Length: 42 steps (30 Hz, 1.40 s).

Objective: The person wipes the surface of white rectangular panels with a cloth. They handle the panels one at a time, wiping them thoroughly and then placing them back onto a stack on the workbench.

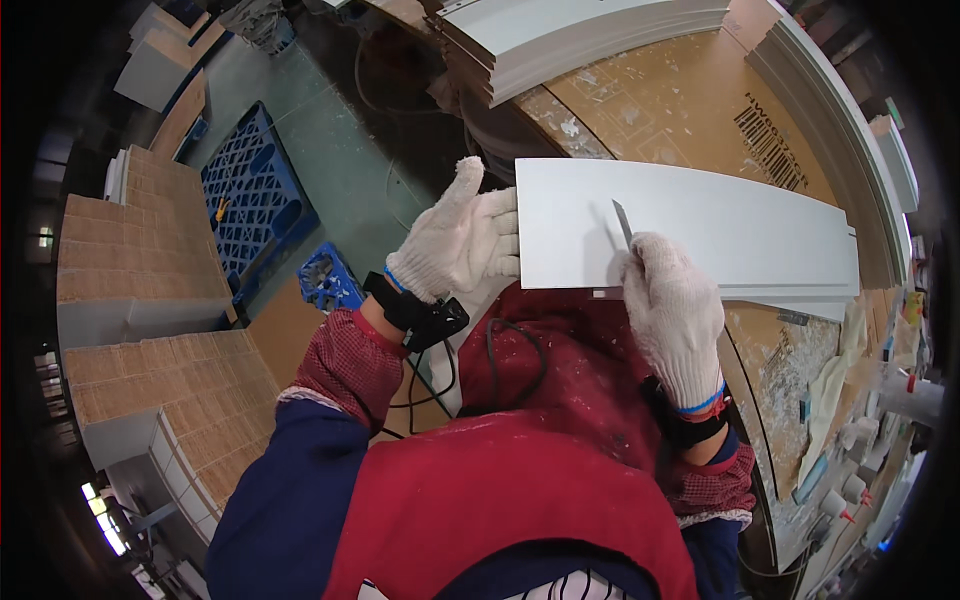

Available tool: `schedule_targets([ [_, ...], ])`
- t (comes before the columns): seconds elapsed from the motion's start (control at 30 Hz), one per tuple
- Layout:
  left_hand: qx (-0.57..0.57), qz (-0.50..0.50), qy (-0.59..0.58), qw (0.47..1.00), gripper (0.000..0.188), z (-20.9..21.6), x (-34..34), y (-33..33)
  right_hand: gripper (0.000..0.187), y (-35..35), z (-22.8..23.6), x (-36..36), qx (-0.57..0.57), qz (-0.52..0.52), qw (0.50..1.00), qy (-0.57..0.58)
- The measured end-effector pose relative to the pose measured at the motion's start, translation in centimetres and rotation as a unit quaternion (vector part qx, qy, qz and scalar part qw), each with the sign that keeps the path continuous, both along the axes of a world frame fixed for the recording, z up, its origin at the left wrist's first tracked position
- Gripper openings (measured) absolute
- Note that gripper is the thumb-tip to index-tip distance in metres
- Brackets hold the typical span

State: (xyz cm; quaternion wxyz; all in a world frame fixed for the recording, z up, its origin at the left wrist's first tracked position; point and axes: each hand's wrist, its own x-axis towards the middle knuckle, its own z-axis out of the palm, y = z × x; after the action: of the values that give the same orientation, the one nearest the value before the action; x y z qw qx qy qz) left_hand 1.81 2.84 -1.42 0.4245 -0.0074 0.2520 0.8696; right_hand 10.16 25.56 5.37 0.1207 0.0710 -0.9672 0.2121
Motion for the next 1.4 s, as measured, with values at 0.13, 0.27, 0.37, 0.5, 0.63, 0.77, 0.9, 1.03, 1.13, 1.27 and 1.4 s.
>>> schedule_targets([
  [0.13, 0.008, -0.001, -0.006, 1.000, 0.094, 0.2, -0.1, 1.0, 0.004, -3.1, -1.2, 1.3, 0.073, 0.066, 0.995, -0.004],
  [0.27, -0.045, 0.017, -0.003, 0.999, 0.091, 0.7, 0.3, 1.2, 0.005, -5.5, -1.7, 1.5, -0.013, 0.162, 0.984, -0.080],
  [0.37, 0.040, -0.015, -0.036, 0.998, 0.077, 0.0, 0.3, 0.2, 0.007, -3.6, -1.8, 1.4, -0.050, 0.082, 0.995, -0.013],
  [0.5, -0.004, -0.015, 0.021, 1.000, 0.065, -0.2, 0.2, 0.6, 0.008, -4.1, -2.5, 1.6, 0.040, 0.059, 0.997, 0.036],
  [0.63, -0.226, -0.029, 0.338, 0.913, 0.050, 0.0, 0.6, -0.5, 0.011, -6.3, -2.4, 1.5, -0.011, 0.156, 0.988, -0.011],
  [0.77, -0.032, -0.004, 0.017, 0.999, 0.037, 0.3, 0.6, 0.2, 0.009, -4.7, -2.3, 1.9, -0.071, 0.104, 0.991, 0.050],
  [0.9, -0.122, 0.002, 0.098, 0.988, 0.034, -1.1, 0.2, 0.3, 0.011, -3.2, -2.6, 2.0, 0.037, 0.016, 0.998, 0.055],
  [1.03, -0.285, -0.014, 0.375, 0.882, 0.035, -3.3, -0.8, -0.4, 0.012, -6.8, -2.8, 2.0, 0.067, 0.099, 0.991, 0.053],
  [1.13, -0.160, -0.015, 0.202, 0.966, 0.037, -1.5, 0.1, 0.2, 0.008, -7.8, -2.8, 1.9, 0.008, 0.149, 0.989, 0.006],
  [1.27, -0.109, -0.014, 0.118, 0.987, 0.038, -0.9, 0.2, 0.4, 0.012, -6.1, -1.8, 2.3, -0.080, 0.091, 0.993, 0.008],
  [1.4, -0.095, 0.004, 0.062, 0.994, 0.038, 0.1, 0.5, 1.0, 0.012, -5.1, -2.8, 2.3, -0.005, 0.061, 0.998, 0.018],
])
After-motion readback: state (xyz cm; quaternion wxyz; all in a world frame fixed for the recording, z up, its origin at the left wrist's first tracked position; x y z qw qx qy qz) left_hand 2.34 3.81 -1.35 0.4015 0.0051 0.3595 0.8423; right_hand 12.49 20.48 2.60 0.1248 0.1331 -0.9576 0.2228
